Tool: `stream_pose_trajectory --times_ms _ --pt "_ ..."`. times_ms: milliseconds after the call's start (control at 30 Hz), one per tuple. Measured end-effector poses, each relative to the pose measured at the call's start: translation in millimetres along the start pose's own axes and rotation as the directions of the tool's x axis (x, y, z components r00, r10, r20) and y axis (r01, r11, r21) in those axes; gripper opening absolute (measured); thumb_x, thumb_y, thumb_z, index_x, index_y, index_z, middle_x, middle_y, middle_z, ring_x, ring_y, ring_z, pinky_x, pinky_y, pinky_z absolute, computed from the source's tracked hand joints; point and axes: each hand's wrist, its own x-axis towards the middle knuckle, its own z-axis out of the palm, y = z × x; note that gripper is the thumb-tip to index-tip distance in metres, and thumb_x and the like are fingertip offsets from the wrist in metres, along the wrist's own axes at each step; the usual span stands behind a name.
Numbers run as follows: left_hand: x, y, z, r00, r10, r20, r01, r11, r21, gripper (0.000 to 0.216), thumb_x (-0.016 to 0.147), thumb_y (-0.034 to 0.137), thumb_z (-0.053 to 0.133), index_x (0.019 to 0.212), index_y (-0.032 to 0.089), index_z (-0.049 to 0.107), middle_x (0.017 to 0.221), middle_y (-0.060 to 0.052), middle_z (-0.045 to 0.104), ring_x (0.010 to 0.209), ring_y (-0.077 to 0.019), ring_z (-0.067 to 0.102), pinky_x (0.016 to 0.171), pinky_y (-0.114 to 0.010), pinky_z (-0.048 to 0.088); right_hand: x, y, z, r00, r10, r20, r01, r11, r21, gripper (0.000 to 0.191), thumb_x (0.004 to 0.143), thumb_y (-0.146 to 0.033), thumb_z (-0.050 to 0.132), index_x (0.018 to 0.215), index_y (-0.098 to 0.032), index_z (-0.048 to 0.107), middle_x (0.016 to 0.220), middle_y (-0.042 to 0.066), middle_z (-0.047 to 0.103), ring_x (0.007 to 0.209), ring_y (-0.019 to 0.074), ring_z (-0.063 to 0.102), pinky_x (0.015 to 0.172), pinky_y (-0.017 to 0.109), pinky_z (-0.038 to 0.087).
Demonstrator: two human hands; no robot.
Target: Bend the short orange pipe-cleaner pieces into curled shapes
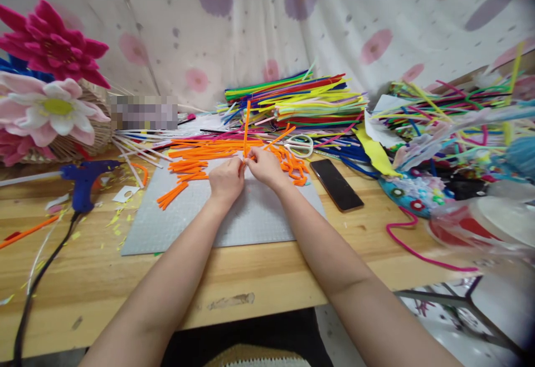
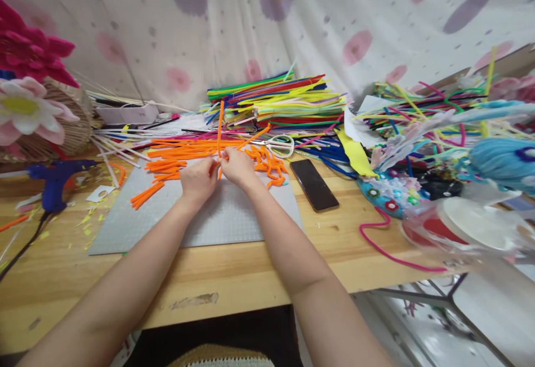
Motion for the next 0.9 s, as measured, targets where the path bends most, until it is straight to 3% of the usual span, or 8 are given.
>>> stream_pose_trajectory --times_ms 100,233,300,367,467,633,800,900 --pt "4.9 -3.2 1.5 0.989 -0.131 0.072 0.147 0.944 -0.296 0.012 0.075 0.026 0.058 0.066 0.018 0.055 0.068 -0.004 0.059 0.071 -0.0160 0.056 0.059 -0.023 0.034 -0.2 4.1 0.3 0.995 -0.098 0.004 0.096 0.985 0.144 0.011 0.077 -0.026 0.051 0.086 -0.020 0.055 0.074 0.002 0.060 0.069 0.0160 0.053 0.066 0.029 0.038" --pt "15.7 -8.0 -1.8 0.859 -0.323 0.397 0.510 0.470 -0.720 0.008 0.073 0.018 0.060 0.068 0.014 0.056 0.059 -0.001 0.058 0.050 -0.0089 0.052 0.054 -0.021 0.042 2.5 11.1 -5.2 0.973 -0.205 -0.106 0.230 0.818 0.527 0.032 0.075 -0.027 0.055 0.105 -0.025 0.045 0.074 -0.003 0.057 0.064 0.0112 0.050 0.064 0.024 0.040" --pt "19.0 -9.9 -5.8 0.792 -0.278 0.544 0.609 0.286 -0.740 0.005 0.071 0.015 0.061 0.070 0.011 0.058 0.056 -0.001 0.056 0.046 -0.0074 0.051 0.049 -0.019 0.042 4.5 14.0 -9.9 0.970 -0.196 -0.143 0.242 0.741 0.627 0.027 0.074 -0.029 0.056 0.099 -0.024 0.048 0.080 -0.001 0.057 0.069 0.0110 0.051 0.066 0.024 0.040" --pt "19.8 -11.1 -10.0 0.748 -0.207 0.630 0.663 0.204 -0.720 0.003 0.072 0.012 0.058 0.071 0.010 0.058 0.054 -0.001 0.055 0.044 -0.0067 0.051 0.045 -0.017 0.042 5.9 16.3 -13.4 0.960 -0.252 -0.120 0.270 0.730 0.628 0.017 0.073 -0.030 0.057 0.088 -0.022 0.053 0.088 0.002 0.057 0.079 0.0126 0.053 0.071 0.026 0.041" --pt "18.5 -11.8 -13.8 0.695 -0.141 0.705 0.719 0.154 -0.678 0.005 0.075 0.011 0.054 0.072 0.010 0.058 0.054 -0.001 0.055 0.043 -0.0068 0.052 0.043 -0.017 0.043 6.5 18.1 -14.3 0.925 -0.376 -0.058 0.346 0.769 0.537 0.010 0.073 -0.029 0.059 0.075 -0.019 0.059 0.089 0.003 0.059 0.090 0.0153 0.052 0.083 0.029 0.038" --pt "16.1 -12.9 -14.3 0.633 -0.111 0.766 0.773 0.139 -0.619 0.006 0.075 0.011 0.052 0.075 0.010 0.058 0.056 -0.002 0.057 0.042 -0.0078 0.053 0.042 -0.018 0.045 5.1 16.0 -15.5 0.904 -0.427 0.012 0.402 0.861 0.313 0.012 0.078 -0.029 0.056 0.072 -0.019 0.059 0.083 0.003 0.060 0.089 0.0166 0.048 0.085 0.031 0.034" --pt "14.1 -13.2 -11.6 0.680 -0.111 0.724 0.732 0.139 -0.667 0.002 0.073 0.010 0.055 0.075 0.011 0.057 0.056 -0.001 0.056 0.044 -0.0068 0.053 0.044 -0.016 0.044 2.5 7.5 -23.3 0.863 -0.494 0.107 0.495 0.869 0.016 0.013 0.083 -0.026 0.050 0.082 -0.018 0.060 0.089 0.005 0.061 0.089 0.0177 0.046 0.082 0.031 0.031" --pt "13.5 -12.7 -7.7 0.718 -0.124 0.685 0.694 0.207 -0.690 0.006 0.071 0.013 0.061 0.075 0.011 0.057 0.058 -0.001 0.058 0.046 -0.0073 0.054 0.046 -0.017 0.044 -0.3 1.6 -26.7 0.860 -0.497 0.116 0.510 0.843 -0.170 0.016 0.084 -0.024 0.046 0.085 -0.017 0.060 0.091 0.007 0.061 0.089 0.0194 0.045 0.079 0.032 0.029"
